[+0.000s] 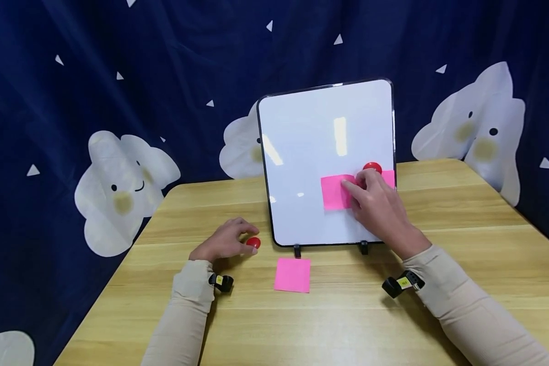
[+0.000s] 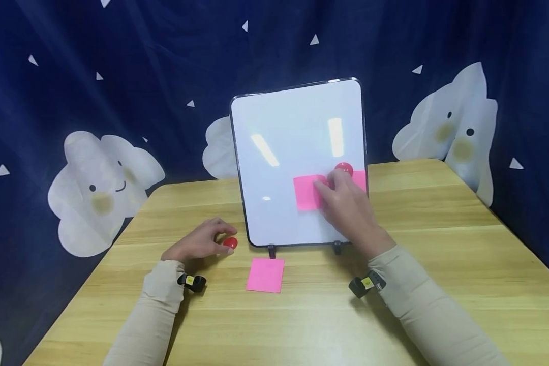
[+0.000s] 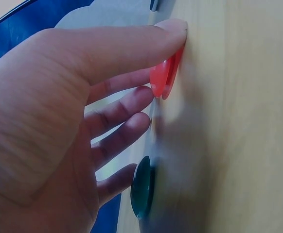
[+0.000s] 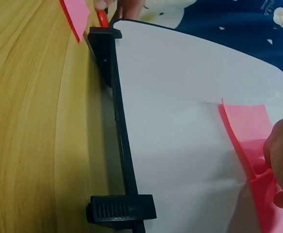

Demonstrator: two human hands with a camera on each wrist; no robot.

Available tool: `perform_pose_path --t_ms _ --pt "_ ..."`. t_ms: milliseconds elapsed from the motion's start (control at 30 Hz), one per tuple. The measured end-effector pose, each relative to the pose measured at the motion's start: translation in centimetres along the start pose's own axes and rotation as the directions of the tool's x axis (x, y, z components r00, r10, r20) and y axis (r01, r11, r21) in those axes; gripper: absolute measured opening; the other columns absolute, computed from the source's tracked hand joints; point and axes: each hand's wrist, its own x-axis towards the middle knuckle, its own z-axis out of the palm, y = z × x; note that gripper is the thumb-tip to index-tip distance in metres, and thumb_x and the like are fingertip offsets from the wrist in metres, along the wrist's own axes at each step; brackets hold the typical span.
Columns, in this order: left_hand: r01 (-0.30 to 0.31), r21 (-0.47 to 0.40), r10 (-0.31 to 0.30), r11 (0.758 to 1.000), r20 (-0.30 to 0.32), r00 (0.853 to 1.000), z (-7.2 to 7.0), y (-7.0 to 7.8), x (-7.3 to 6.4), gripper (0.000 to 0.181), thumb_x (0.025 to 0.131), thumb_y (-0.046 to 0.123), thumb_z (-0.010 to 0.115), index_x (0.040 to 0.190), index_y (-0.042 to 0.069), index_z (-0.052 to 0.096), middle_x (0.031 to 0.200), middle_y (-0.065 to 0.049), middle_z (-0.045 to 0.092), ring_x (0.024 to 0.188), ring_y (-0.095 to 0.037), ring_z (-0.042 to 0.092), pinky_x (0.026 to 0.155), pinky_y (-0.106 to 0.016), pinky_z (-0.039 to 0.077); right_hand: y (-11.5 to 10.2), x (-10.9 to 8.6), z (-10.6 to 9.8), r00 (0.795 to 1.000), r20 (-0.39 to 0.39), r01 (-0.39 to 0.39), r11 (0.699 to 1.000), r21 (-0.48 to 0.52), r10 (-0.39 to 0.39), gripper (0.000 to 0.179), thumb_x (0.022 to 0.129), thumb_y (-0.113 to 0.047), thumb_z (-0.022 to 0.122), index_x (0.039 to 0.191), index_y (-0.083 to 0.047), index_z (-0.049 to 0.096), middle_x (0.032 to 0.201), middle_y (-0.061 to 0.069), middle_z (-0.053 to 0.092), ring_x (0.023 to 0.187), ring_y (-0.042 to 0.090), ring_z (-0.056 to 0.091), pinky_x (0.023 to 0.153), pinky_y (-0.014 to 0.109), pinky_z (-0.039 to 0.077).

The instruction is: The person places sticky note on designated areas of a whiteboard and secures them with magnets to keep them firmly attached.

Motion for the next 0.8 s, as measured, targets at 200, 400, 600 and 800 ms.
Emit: perform_pose_path --t_ms 200,400,600,800 --pt "0.003 -0.009 -0.003 1.000 0.003 1.000 -0.04 0.11 -0.03 0.047 0.081 0.029 0.085 0.124 0.018 0.070 0.121 0.001 0.058 0.115 -0.022 0.049 0.099 -0.045 0.042 0.11 -0.10 0.07 1.000 -0.007 0.002 1.000 -0.014 -0.002 0.051 0.067 0.001 0.088 0.115 -0.003 0.075 0.104 0.026 0.055 0.091 0.037 0.054 0.066 0.050 0.057" --pt "0.003 -0.009 -0.003 1.000 0.002 1.000 -0.02 0.09 0.04 0.046 0.081 0.029 0.085 0.124 0.017 0.070 0.121 0.000 0.058 0.115 -0.022 0.049 0.099 -0.044 0.042 0.10 -0.20 0.11 1.000 -0.013 -0.007 1.000 -0.020 0.007 0.050 0.067 -0.001 0.088 0.115 -0.003 0.075 0.096 0.023 0.052 0.084 0.034 0.051 0.060 0.046 0.054" --pt "0.004 0.006 -0.004 1.000 -0.002 1.000 0.00 0.01 0.12 0.046 0.081 0.029 0.085 0.123 0.018 0.070 0.122 0.001 0.058 0.115 -0.022 0.049 0.099 -0.044 0.042 0.04 -0.29 0.24 1.000 0.003 -0.029 1.000 -0.006 0.029 0.054 0.066 -0.005 0.091 0.117 -0.003 0.074 0.094 0.020 0.052 0.080 0.031 0.052 0.059 0.044 0.055" --pt "0.008 -0.002 -0.008 1.000 -0.007 1.000 0.01 -0.01 0.24 0.045 0.080 0.028 0.086 0.120 0.017 0.071 0.121 0.001 0.059 0.115 -0.023 0.049 0.100 -0.045 0.042 0.11 -0.40 0.30 0.999 -0.004 -0.053 0.998 0.017 0.053 0.054 0.068 -0.007 0.091 0.118 -0.004 0.074 0.094 0.019 0.054 0.078 0.030 0.054 0.058 0.044 0.055"
